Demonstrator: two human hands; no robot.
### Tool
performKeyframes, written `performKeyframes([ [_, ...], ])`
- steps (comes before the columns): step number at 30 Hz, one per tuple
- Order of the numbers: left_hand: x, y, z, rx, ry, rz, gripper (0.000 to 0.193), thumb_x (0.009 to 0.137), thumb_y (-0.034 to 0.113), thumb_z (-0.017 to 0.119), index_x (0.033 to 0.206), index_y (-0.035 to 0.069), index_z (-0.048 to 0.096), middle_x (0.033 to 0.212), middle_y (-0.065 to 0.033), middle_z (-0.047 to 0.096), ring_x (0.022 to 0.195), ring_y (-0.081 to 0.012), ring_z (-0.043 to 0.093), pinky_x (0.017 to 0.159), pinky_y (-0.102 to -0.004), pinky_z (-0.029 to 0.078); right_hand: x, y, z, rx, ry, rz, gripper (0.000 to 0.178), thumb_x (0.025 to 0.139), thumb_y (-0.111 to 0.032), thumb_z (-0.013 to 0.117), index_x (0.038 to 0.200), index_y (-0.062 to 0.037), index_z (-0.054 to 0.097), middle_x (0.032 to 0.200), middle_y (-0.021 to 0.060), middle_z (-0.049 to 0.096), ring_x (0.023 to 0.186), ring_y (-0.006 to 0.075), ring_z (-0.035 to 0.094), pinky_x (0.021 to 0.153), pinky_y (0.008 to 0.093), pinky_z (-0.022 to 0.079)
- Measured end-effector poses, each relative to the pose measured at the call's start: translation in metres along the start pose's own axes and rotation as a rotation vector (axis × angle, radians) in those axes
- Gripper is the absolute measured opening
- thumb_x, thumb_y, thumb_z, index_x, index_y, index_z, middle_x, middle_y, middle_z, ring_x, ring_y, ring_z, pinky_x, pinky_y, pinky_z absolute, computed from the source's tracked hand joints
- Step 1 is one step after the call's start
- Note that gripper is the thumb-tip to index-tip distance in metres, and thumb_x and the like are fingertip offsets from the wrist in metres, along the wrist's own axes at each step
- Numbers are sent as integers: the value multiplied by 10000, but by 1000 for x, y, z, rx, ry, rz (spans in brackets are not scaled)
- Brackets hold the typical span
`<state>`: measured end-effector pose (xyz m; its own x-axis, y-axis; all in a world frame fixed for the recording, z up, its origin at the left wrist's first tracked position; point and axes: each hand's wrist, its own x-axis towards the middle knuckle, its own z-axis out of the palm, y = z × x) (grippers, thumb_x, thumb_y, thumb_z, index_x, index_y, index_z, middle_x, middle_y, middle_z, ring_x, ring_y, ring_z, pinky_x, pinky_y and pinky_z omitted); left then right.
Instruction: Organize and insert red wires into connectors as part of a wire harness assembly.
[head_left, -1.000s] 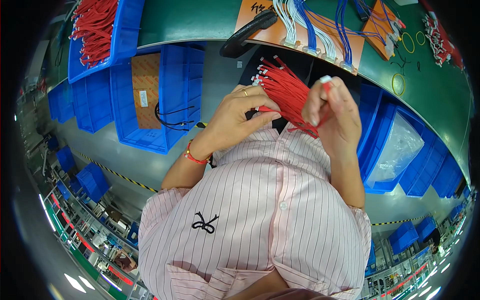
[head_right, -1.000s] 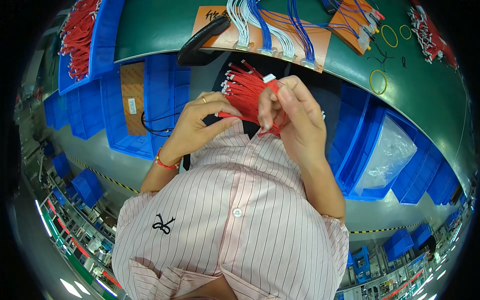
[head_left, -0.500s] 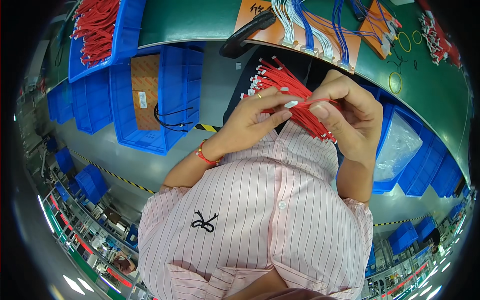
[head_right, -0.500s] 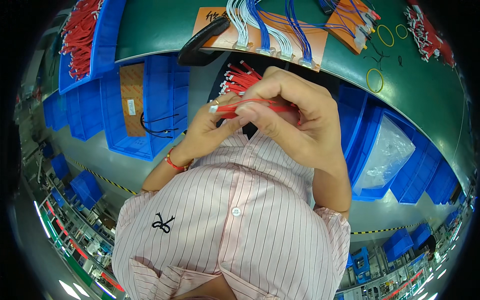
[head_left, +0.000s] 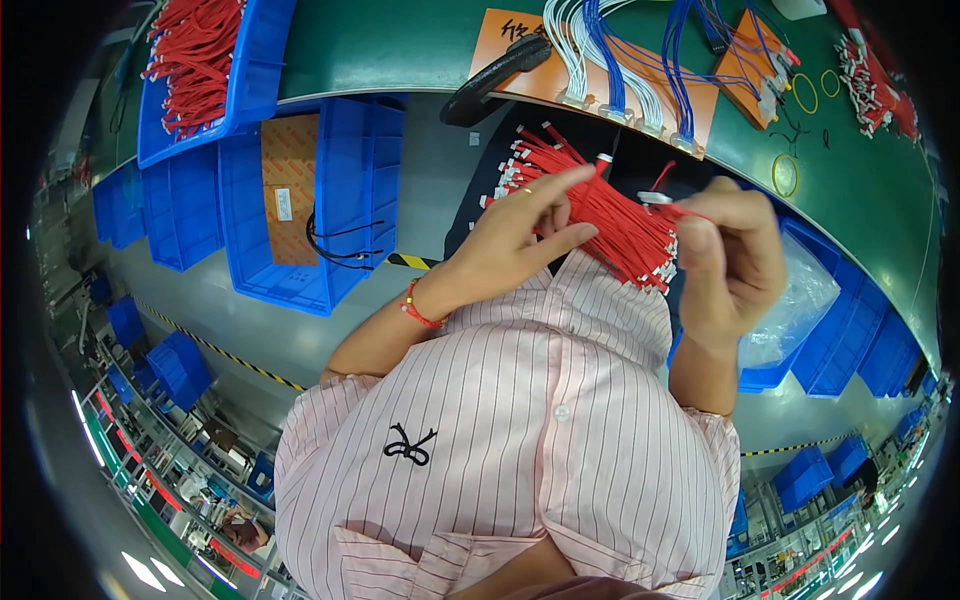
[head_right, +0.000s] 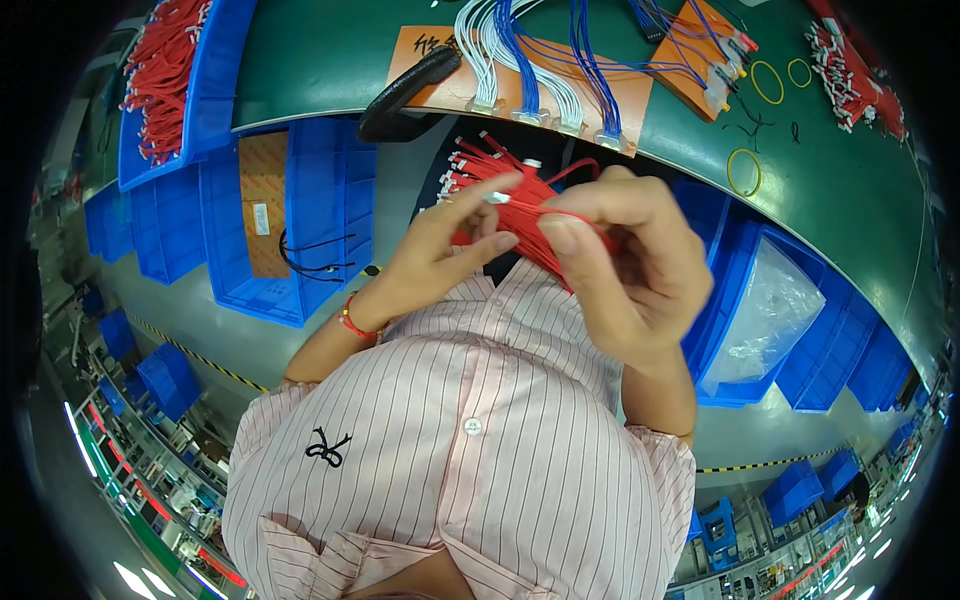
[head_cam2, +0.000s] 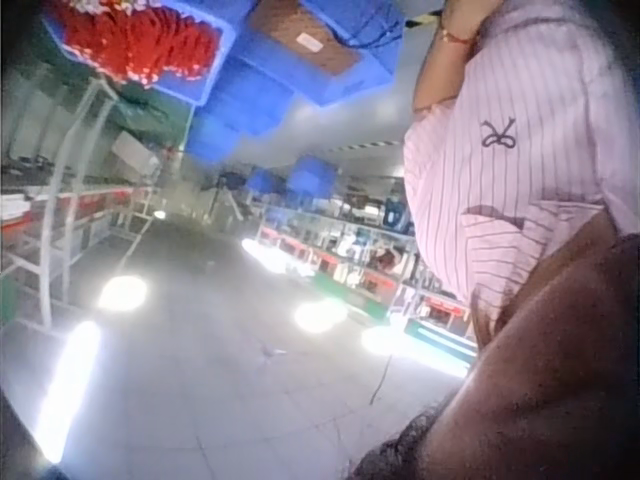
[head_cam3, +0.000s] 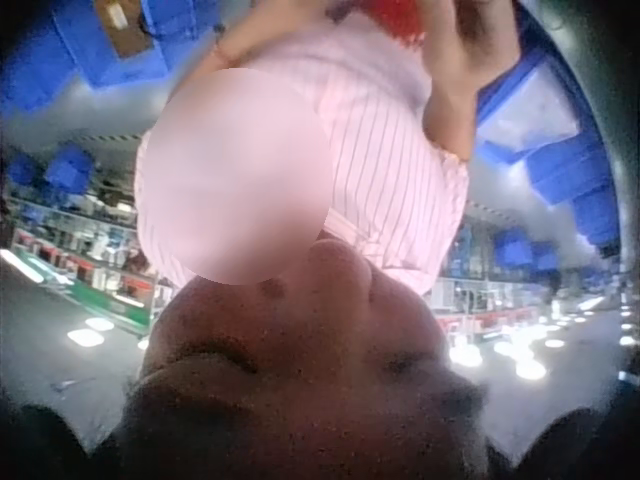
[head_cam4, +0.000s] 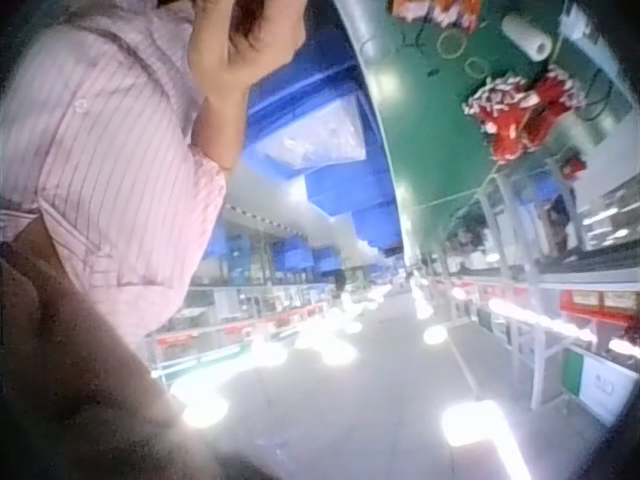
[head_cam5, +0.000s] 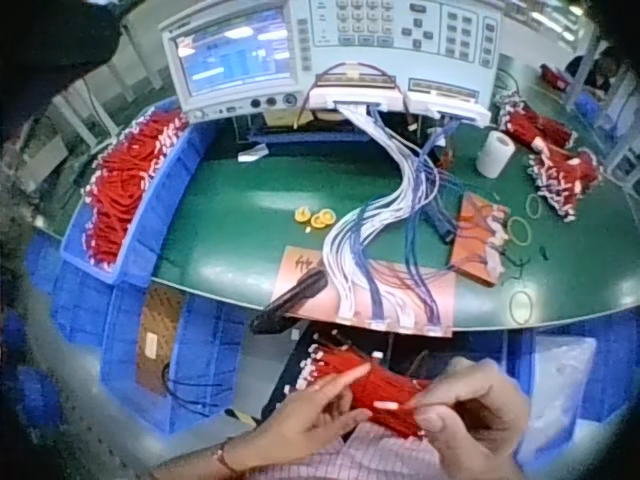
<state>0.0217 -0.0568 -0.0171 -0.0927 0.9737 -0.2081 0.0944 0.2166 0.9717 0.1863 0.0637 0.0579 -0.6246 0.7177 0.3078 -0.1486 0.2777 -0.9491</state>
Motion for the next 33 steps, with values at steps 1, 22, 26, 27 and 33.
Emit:
performKeyframes([
  [1, 5, -3, 2, 122, -65, -17, 353, 923, 198, 667, 1213, 4, 621, 787, -47, 543, 702, -146, 543, 659, -308, 457, -4, 5, 1, 52, 50, 4, 62, 922, 34, 605, 980, 43, 584, 779, 39, 572, 642, 58, 459, 572, 187, 352],
  [22, 18, 15, 0, -398, 159, 16, 347, 1036, 203, 501, 1270, -23, 618, 1182, -59, 486, 752, -65, 554, 675, -208, 505, -17, 58, 29, -718, -78, -204, 279, 769, 0, 746, 1036, -47, 678, 724, 68, 580, 578, 200, 584, 503, 302, 437],
  [26, 22, 20, 1, -389, 231, 14, 365, 1042, 220, 477, 1239, -48, 627, 1158, -66, 513, 707, -66, 552, 647, -208, 503, -24, 51, 23, -777, -200, -161, 310, 766, -34, 741, 1068, -59, 680, 742, 41, 576, 574, 178, 578, 496, 311, 449],
  [27, 22, 19, -1, -471, 219, -15, 372, 1044, 226, 466, 1243, -50, 618, 1160, -80, 535, 697, -70, 552, 631, -210, 499, -27, 49, 21, -799, -237, -147, 318, 757, -48, 744, 1069, -61, 679, 752, 29, 577, 575, 168, 579, 490, 313, 453],
  [33, 29, 19, -15, -1021, 60, -37, 398, 1060, 252, 399, 1291, -40, 541, 1260, -174, 600, 649, -105, 552, 541, -220, 483, -46, 32, -23, -285, -283, 291, 163, 800, -58, 718, 959, -28, 698, 838, 68, 595, 703, 210, 566, 659, 331, 452],
])
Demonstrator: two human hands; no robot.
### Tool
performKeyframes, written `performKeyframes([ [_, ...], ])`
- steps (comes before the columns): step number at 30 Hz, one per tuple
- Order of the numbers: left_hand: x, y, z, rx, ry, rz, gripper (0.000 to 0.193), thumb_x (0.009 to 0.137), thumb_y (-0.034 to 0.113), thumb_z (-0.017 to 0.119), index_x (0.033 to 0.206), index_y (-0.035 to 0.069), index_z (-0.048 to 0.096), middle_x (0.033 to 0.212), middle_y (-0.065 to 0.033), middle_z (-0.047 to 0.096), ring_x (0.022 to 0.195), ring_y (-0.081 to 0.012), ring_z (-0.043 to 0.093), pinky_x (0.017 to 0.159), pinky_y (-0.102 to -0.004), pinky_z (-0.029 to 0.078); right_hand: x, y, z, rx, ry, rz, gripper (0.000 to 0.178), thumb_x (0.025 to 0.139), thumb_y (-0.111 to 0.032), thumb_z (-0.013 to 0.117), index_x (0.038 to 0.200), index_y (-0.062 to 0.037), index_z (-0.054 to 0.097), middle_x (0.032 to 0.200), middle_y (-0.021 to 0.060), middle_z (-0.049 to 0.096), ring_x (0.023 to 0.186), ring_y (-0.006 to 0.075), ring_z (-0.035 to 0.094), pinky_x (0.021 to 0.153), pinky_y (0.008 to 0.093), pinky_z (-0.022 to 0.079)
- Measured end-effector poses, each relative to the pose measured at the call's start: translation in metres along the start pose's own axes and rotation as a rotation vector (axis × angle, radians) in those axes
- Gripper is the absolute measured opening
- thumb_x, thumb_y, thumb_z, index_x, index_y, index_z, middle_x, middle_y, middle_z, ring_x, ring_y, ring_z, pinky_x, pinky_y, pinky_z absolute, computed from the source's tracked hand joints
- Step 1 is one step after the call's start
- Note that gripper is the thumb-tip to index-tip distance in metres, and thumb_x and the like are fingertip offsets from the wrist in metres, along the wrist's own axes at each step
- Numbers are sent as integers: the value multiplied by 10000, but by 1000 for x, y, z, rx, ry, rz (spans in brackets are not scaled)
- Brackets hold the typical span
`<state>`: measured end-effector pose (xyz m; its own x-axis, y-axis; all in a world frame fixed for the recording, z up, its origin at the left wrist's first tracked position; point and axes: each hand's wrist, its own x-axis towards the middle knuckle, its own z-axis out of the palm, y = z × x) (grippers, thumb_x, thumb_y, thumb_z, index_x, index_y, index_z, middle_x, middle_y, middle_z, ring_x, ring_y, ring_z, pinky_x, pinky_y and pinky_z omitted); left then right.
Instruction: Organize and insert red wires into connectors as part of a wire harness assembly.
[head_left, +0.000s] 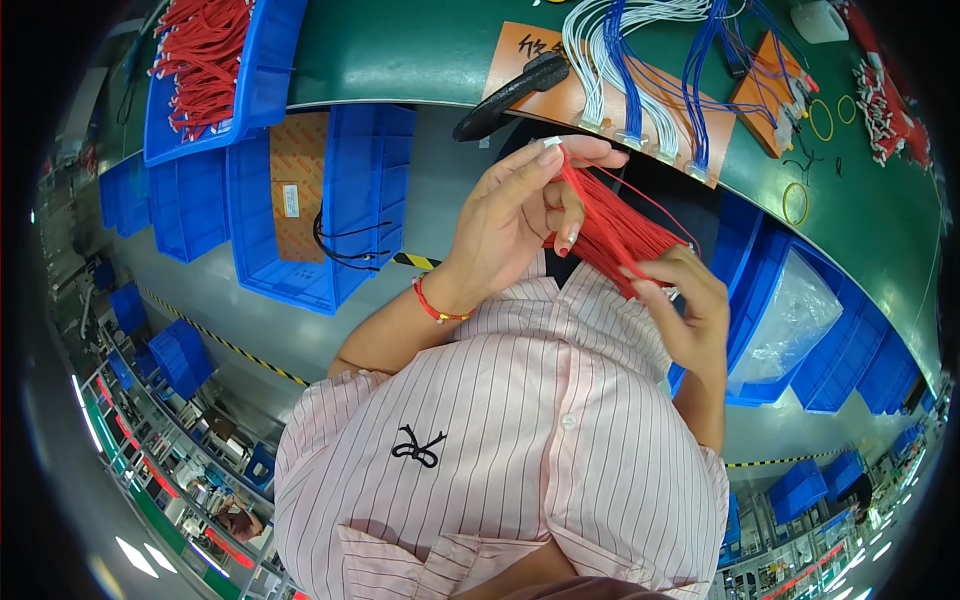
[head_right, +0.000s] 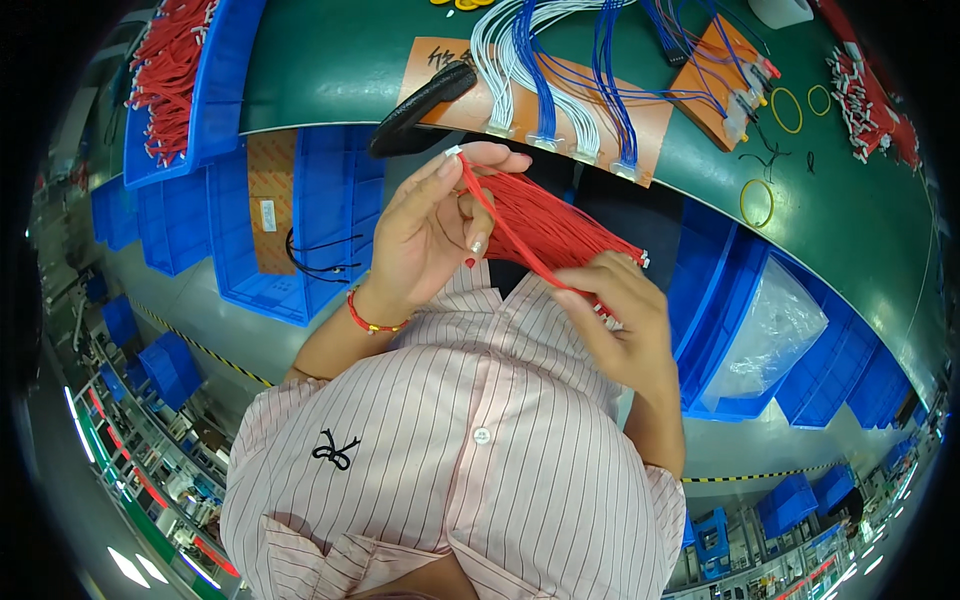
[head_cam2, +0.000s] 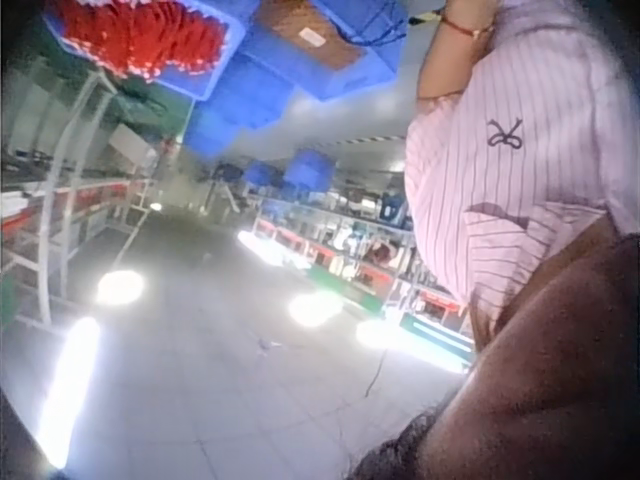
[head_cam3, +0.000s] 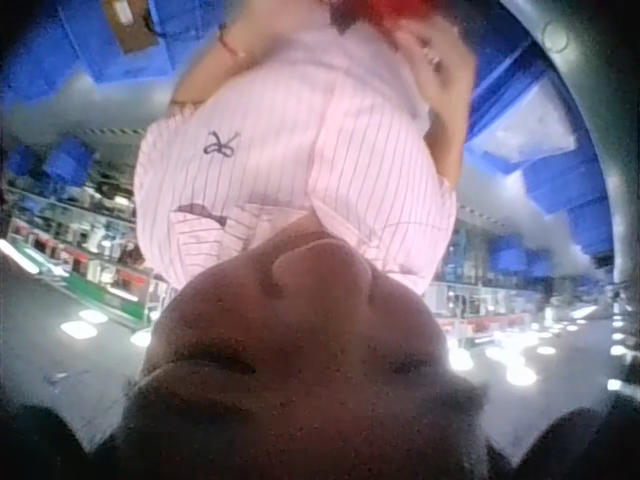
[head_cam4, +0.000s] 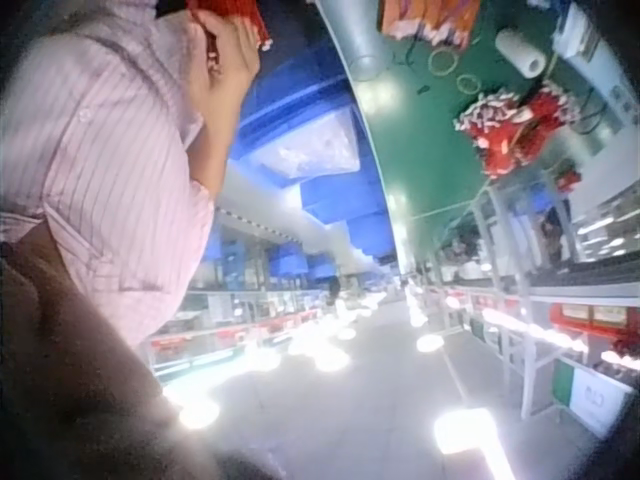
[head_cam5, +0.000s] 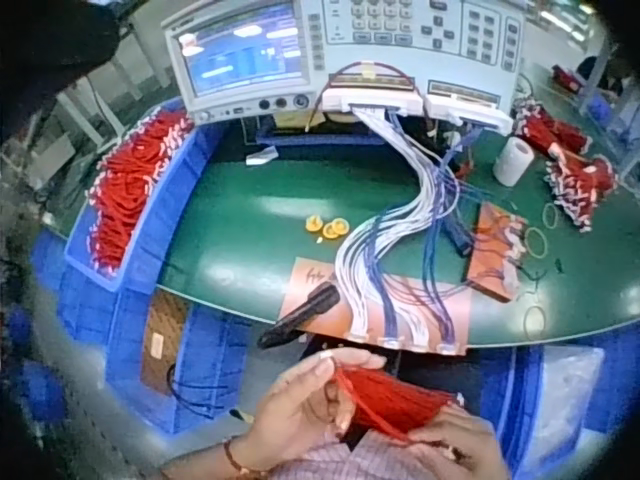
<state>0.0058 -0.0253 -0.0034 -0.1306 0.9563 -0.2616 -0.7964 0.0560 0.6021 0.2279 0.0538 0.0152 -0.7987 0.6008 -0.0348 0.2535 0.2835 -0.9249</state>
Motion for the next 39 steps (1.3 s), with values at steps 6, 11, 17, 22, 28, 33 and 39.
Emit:
performKeyframes([
  [6, -3, -6, 0, -184, -52, 55, 381, 1068, 267, 392, 1284, -5, 548, 1250, -200, 596, 596, -121, 529, 500, -220, 476, -14, 20, -13, 570, 295, -27, 189, 902, -187, 620, 829, -15, 642, 1065, 160, 576, 1028, 261, 513, 907, 382, 414],
  [11, -4, -1, -9, -128, -38, 114, 369, 1067, 274, 404, 1201, -16, 588, 949, -107, 610, 566, -102, 503, 480, -222, 447, -14, 35, -16, 858, 377, 192, 220, 990, -204, 521, 950, -2, 597, 952, 96, 549, 857, 167, 524, 856, 327, 423],
  [17, -6, -4, -12, 333, 121, 8, 417, 1065, 289, 400, 1190, -65, 584, 788, -24, 508, 558, -60, 419, 507, -202, 391, -4, 43, -5, 1332, 469, 221, 174, 982, -158, 551, 1023, -1, 617, 835, 7, 511, 685, 97, 471, 709, 288, 410],
  [22, -3, 6, 5, -238, 64, -109, 437, 1052, 281, 433, 1305, -63, 524, 893, -21, 553, 592, -88, 444, 579, -244, 429, 1, 38, 2, 1181, 375, 259, 203, 947, -123, 618, 1070, 24, 685, 962, 34, 597, 737, 94, 522, 759, 292, 460],
  [28, 0, 3, -7, -130, -33, -23, 357, 1043, 236, 453, 1195, -65, 571, 913, -49, 585, 557, -80, 492, 561, -255, 472, 27, 20, 15, 764, 355, 331, 193, 945, -119, 639, 1023, 40, 714, 907, 89, 669, 683, 106, 558, 703, 235, 473],
  [33, 10, -2, -5, 365, 169, 63, 258, 1003, 205, 571, 996, -28, 684, 786, -35, 614, 474, -35, 460, 452, -205, 408, 36, 16, 17, 846, 265, 316, 232, 960, -147, 622, 1031, 62, 694, 807, 110, 681, 618, 110, 566, 606, 237, 474],
  [39, 18, 7, -4, 574, 237, 94, 244, 986, 181, 593, 943, -29, 710, 724, -19, 626, 559, -23, 492, 516, -183, 412, 37, 25, 17, 1279, 39, 208, 283, 973, -159, 568, 1122, 75, 625, 882, 149, 662, 636, 134, 591, 580, 253, 479],
])
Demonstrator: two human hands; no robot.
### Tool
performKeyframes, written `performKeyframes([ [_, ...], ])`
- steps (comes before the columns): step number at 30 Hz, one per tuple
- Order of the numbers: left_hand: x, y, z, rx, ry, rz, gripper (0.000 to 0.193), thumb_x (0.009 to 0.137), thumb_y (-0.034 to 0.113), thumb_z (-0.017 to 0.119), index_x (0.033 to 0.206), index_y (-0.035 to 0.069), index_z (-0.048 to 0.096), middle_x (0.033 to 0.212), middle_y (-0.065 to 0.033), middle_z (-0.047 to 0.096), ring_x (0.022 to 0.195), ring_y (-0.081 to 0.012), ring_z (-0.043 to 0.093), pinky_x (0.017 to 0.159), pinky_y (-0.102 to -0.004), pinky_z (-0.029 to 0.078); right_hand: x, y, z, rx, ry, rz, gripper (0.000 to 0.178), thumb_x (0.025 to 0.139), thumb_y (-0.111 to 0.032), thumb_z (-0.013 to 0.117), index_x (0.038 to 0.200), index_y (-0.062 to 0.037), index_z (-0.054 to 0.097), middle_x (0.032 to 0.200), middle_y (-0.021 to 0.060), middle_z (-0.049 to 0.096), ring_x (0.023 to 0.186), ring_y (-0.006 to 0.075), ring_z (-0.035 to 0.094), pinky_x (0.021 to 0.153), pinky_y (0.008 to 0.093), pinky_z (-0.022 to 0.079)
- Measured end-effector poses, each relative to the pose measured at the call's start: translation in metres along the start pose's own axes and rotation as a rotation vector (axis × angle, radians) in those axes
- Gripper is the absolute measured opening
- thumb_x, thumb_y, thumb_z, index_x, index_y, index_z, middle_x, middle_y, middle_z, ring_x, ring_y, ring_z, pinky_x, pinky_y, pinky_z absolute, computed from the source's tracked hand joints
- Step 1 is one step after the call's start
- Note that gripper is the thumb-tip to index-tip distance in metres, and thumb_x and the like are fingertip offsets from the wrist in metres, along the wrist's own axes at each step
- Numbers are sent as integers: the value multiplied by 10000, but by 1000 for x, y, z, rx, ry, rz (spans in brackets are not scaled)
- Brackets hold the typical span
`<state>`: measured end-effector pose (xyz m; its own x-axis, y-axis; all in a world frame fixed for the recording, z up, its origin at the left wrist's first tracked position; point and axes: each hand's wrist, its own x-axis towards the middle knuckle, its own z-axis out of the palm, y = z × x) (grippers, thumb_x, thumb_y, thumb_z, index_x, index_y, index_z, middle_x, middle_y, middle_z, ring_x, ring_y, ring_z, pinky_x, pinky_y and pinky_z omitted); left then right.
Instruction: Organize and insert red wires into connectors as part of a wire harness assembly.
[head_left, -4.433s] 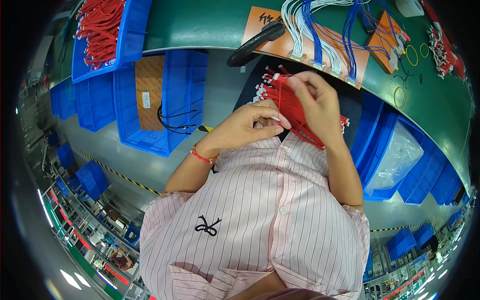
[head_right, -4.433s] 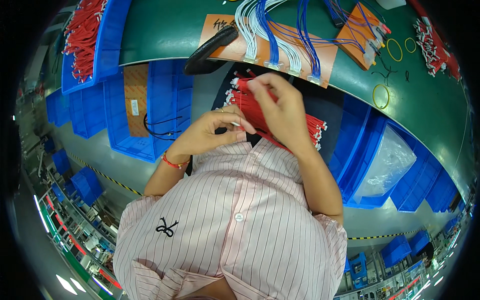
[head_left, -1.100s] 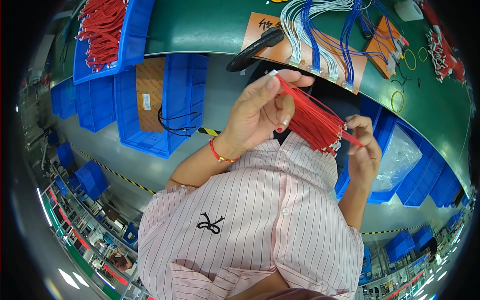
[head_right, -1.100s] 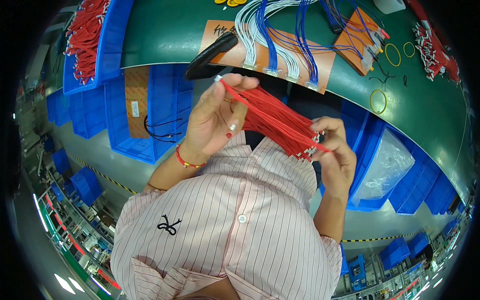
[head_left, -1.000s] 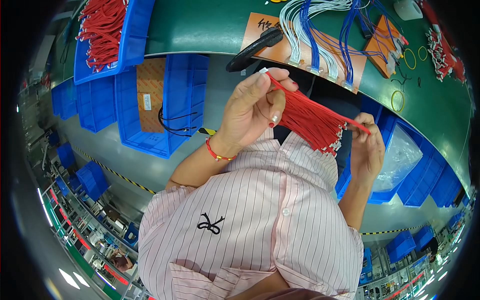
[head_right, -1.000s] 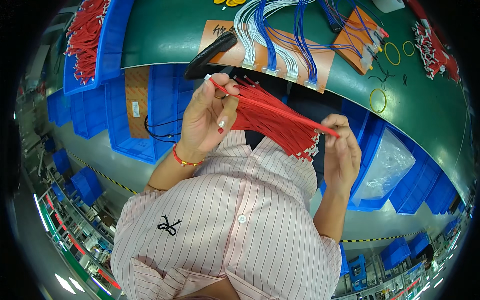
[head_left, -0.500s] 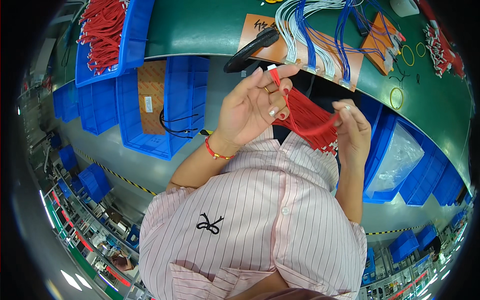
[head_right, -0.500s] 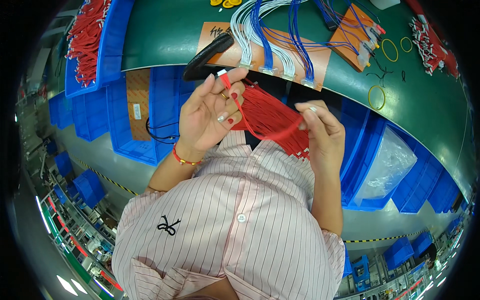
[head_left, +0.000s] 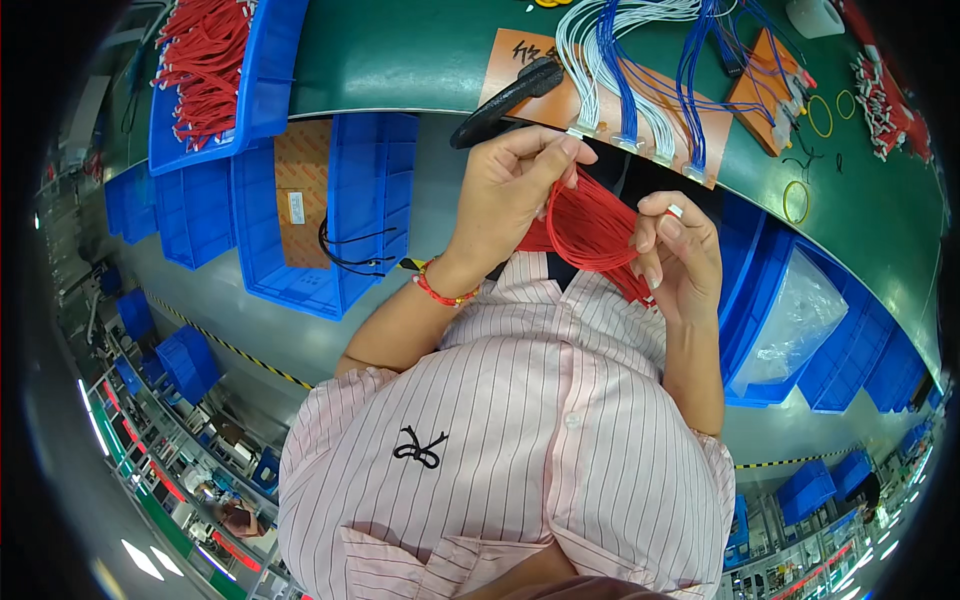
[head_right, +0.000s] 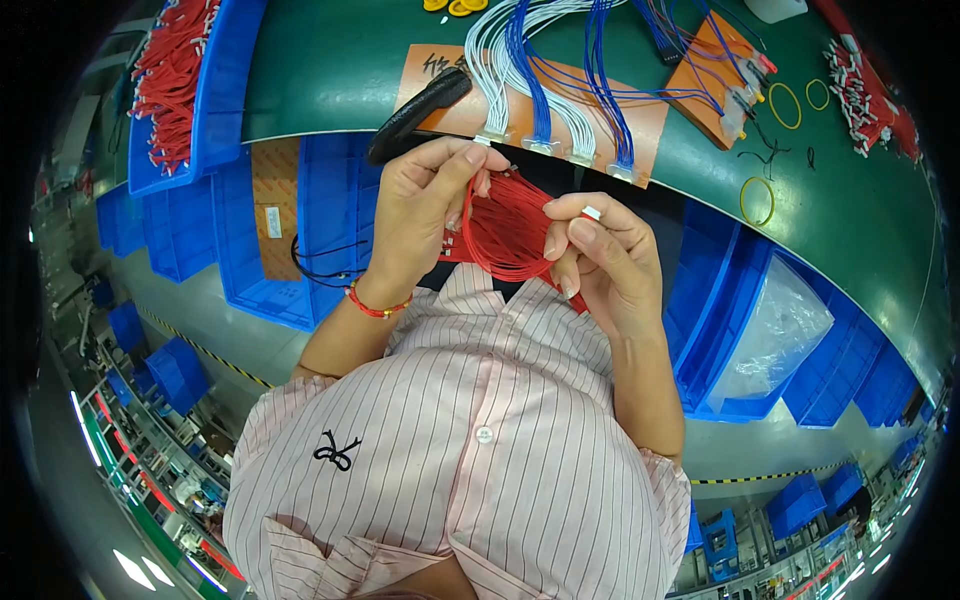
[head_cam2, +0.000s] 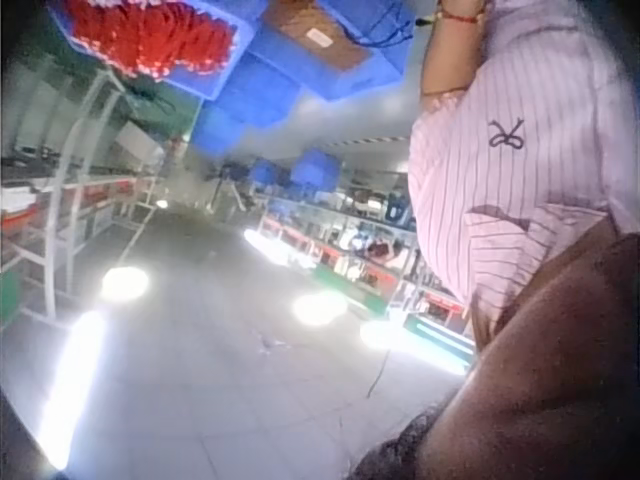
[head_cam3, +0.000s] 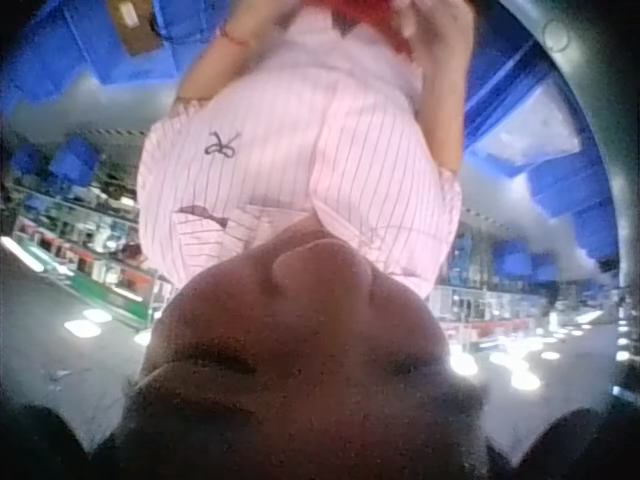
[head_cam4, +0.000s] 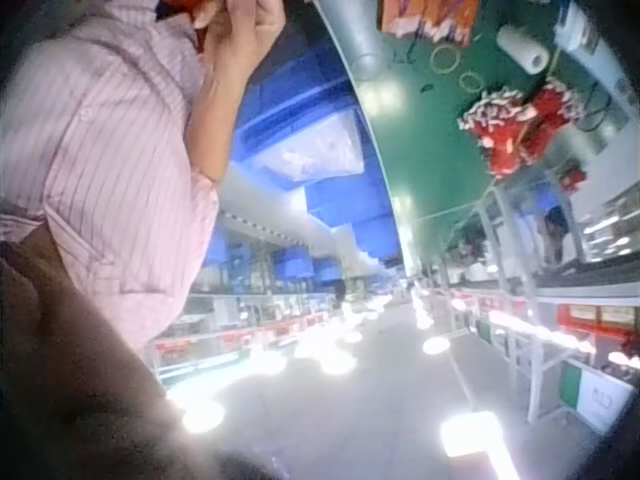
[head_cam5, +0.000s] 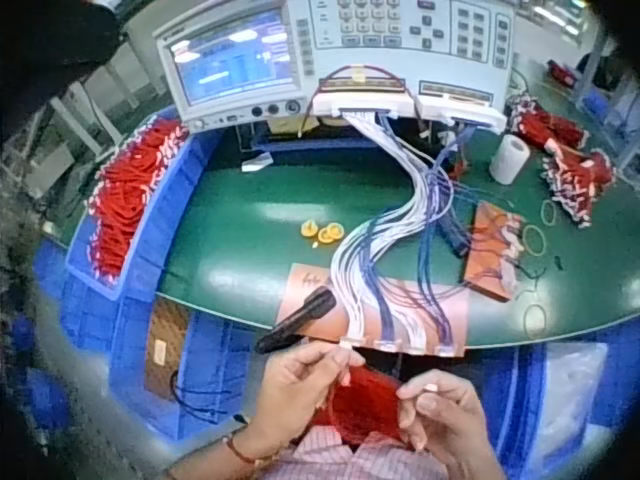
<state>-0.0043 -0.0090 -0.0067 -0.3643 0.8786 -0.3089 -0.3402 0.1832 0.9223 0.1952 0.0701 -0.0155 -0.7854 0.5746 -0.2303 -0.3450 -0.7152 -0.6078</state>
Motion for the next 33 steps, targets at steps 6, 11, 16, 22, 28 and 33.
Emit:
performKeyframes([
  [6, -3, 9, 3, 44, -15, -6, 219, 975, 135, 592, 947, -48, 709, 731, -25, 635, 671, -51, 553, 637, -205, 453, 5, 0, 17, 158, -5, -61, 320, 979, -175, 528, 1158, 82, 593, 979, 176, 626, 677, 186, 616, 654, 282, 512],
  [11, 2, 5, 1, 15, -12, 14, 215, 968, 121, 594, 924, -54, 712, 710, -30, 635, 654, -50, 548, 620, -207, 451, 4, 7, 5, -93, 58, -106, 282, 1001, -151, 528, 1124, 82, 629, 971, 151, 638, 669, 170, 610, 643, 274, 512],
  [16, 3, 4, 6, -16, 33, 2, 216, 963, 128, 601, 926, -47, 721, 694, -32, 632, 632, -53, 542, 597, -198, 431, 4, 7, 10, -383, 311, -120, 258, 983, -172, 600, 1030, 67, 686, 869, 113, 663, 590, 114, 564, 577, 234, 477],
  [22, 2, -8, 10, -138, 17, 12, 287, 983, 196, 572, 986, -53, 713, 779, -40, 650, 675, -58, 537, 630, -191, 403, 2, 0, 8, -446, 452, -210, 268, 975, -189, 618, 1026, 64, 691, 830, 99, 665, 559, 102, 549, 573, 226, 458],
  [28, 1, -3, -4, -75, -95, -33, 332, 1009, 231, 511, 1045, -45, 693, 876, -52, 665, 781, -100, 571, 756, -266, 455, 2, -3, 10, -446, 490, -237, 273, 979, -194, 611, 1037, 61, 688, 815, 90, 661, 554, 102, 551, 582, 238, 474],
  [33, -9, -13, -15, -68, -121, -53, 332, 1011, 227, 501, 1056, -46, 685, 877, -47, 650, 794, -101, 550, 782, -271, 447, 3, -4, 13, -473, 482, -205, 267, 976, -192, 612, 1014, 60, 692, 808, 89, 661, 542, 94, 540, 571, 239, 475],
])
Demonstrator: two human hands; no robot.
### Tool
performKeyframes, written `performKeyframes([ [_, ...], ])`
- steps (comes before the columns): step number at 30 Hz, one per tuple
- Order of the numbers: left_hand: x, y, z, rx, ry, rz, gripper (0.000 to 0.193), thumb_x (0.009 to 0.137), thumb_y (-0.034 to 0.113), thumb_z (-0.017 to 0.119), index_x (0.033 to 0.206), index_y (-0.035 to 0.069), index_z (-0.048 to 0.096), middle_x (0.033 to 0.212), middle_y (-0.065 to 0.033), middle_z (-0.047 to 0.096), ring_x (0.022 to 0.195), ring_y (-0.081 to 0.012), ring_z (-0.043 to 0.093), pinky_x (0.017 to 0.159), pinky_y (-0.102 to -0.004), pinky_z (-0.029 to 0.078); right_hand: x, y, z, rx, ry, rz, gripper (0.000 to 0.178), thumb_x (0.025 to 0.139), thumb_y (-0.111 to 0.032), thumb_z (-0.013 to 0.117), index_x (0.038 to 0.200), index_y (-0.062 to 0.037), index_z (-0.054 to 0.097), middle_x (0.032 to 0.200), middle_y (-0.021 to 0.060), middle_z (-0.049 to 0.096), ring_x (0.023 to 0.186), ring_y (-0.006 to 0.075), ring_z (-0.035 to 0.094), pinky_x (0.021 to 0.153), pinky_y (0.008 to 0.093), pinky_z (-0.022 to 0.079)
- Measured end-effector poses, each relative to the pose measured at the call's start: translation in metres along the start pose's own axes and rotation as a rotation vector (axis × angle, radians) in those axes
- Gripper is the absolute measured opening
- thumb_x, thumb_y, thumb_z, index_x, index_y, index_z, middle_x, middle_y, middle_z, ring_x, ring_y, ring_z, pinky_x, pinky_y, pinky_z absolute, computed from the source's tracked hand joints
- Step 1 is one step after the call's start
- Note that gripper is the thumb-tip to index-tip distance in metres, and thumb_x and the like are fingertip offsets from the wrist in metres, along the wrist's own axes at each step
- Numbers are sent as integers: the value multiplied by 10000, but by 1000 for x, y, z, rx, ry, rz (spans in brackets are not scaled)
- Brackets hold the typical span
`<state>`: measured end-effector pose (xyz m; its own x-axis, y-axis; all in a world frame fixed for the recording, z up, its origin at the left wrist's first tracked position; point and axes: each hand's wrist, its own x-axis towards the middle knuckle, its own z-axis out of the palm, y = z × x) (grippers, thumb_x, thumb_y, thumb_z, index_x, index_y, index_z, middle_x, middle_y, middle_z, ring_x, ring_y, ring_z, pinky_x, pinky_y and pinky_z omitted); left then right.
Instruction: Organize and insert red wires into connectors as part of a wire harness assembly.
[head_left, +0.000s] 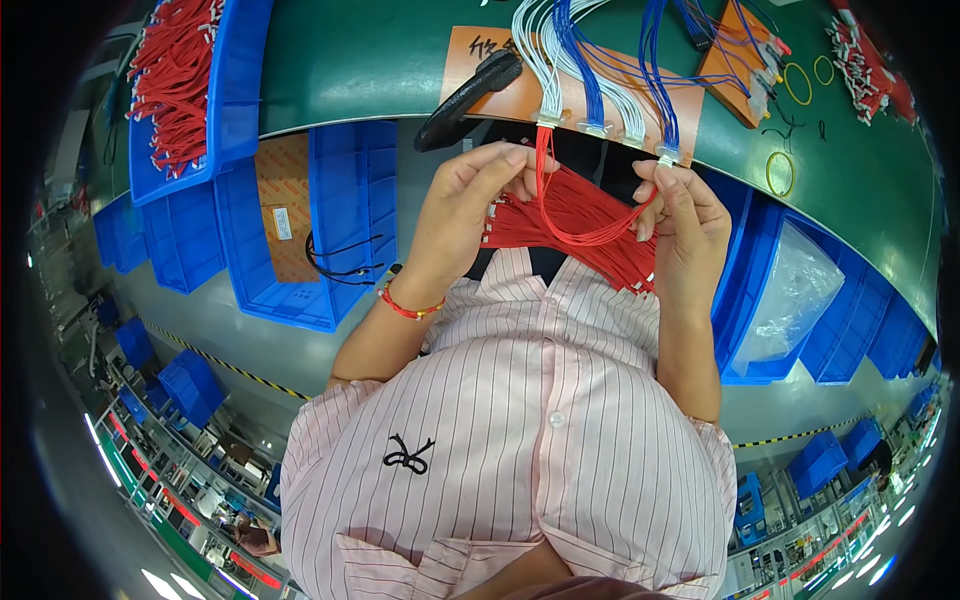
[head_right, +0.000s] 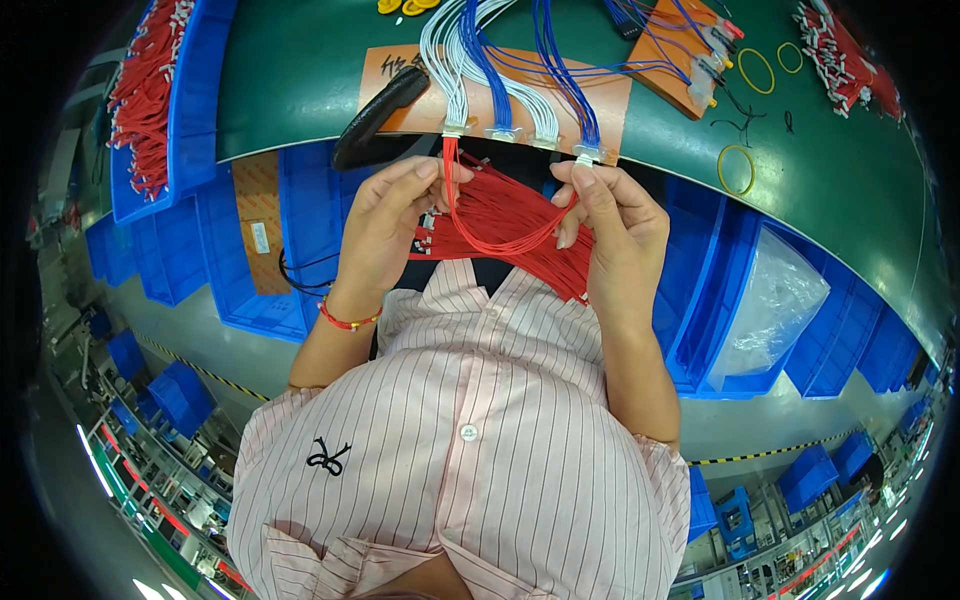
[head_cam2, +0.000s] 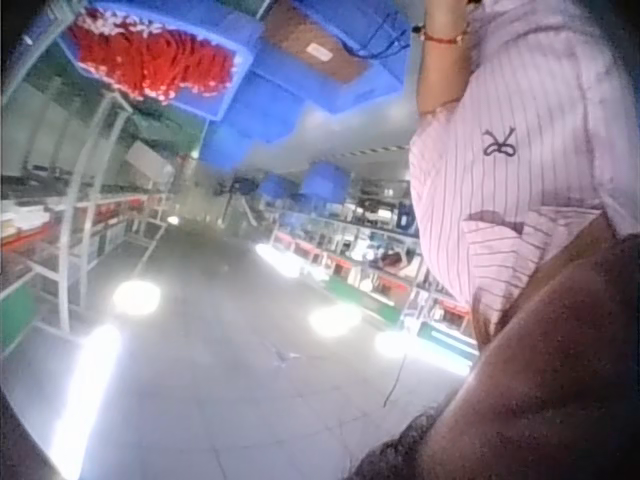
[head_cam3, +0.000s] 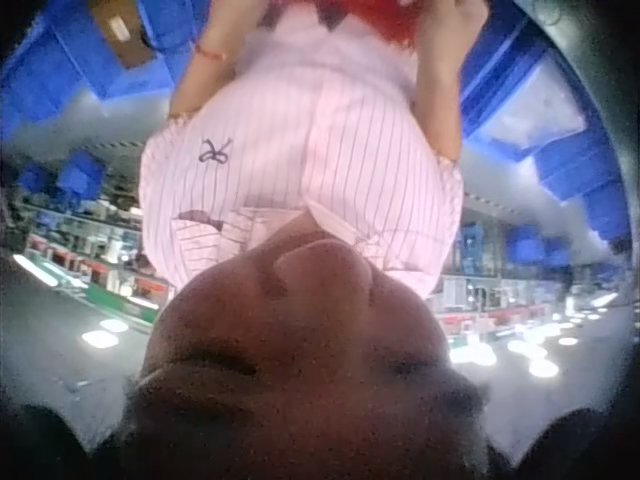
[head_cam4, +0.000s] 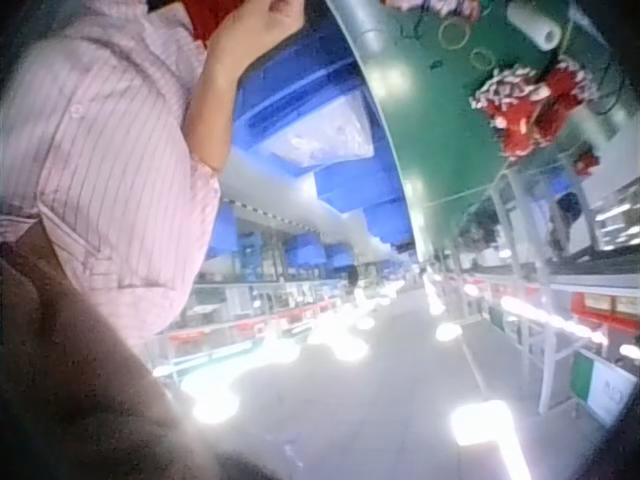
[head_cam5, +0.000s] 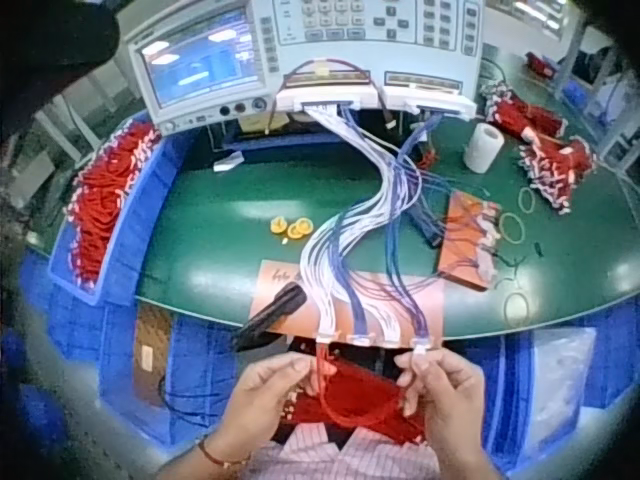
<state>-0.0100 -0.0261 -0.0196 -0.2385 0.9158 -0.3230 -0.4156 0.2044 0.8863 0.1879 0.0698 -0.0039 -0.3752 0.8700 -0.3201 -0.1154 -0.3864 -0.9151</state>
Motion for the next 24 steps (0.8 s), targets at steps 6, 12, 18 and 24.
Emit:
performKeyframes([
  [6, -6, -3, -8, -25, 5, -17, 317, 1016, 205, 491, 1036, -46, 684, 819, -33, 602, 800, -111, 542, 786, -273, 440, 0, -2, -3, 27, 12, 7, 261, 970, -184, 615, 1019, 60, 694, 795, 86, 660, 525, 85, 517, 544, 229, 458],
  [12, -5, -1, -8, -53, -28, -1, 336, 1020, 216, 479, 1048, -50, 683, 840, -51, 626, 799, -115, 552, 788, -276, 444, 4, -1, -8, 199, -27, 120, 269, 959, -183, 616, 1029, 65, 695, 799, 89, 671, 509, 78, 480, 518, 204, 402],
  [18, 4, 11, 12, -25, -25, 9, 367, 1023, 237, 466, 1073, -58, 679, 902, -86, 671, 814, -130, 592, 816, -292, 471, 5, 6, -12, 345, -39, 168, 282, 970, -186, 596, 1055, 66, 689, 813, 82, 667, 517, 69, 457, 535, 206, 397],
  [24, 23, 11, 18, -175, -122, -42, 391, 1026, 274, 495, 1057, -61, 693, 800, -69, 651, 798, -137, 600, 816, -276, 472, 5, 6, -10, 418, -102, 184, 324, 989, -213, 570, 1110, 72, 666, 842, 72, 669, 561, 69, 480, 591, 225, 422],
])
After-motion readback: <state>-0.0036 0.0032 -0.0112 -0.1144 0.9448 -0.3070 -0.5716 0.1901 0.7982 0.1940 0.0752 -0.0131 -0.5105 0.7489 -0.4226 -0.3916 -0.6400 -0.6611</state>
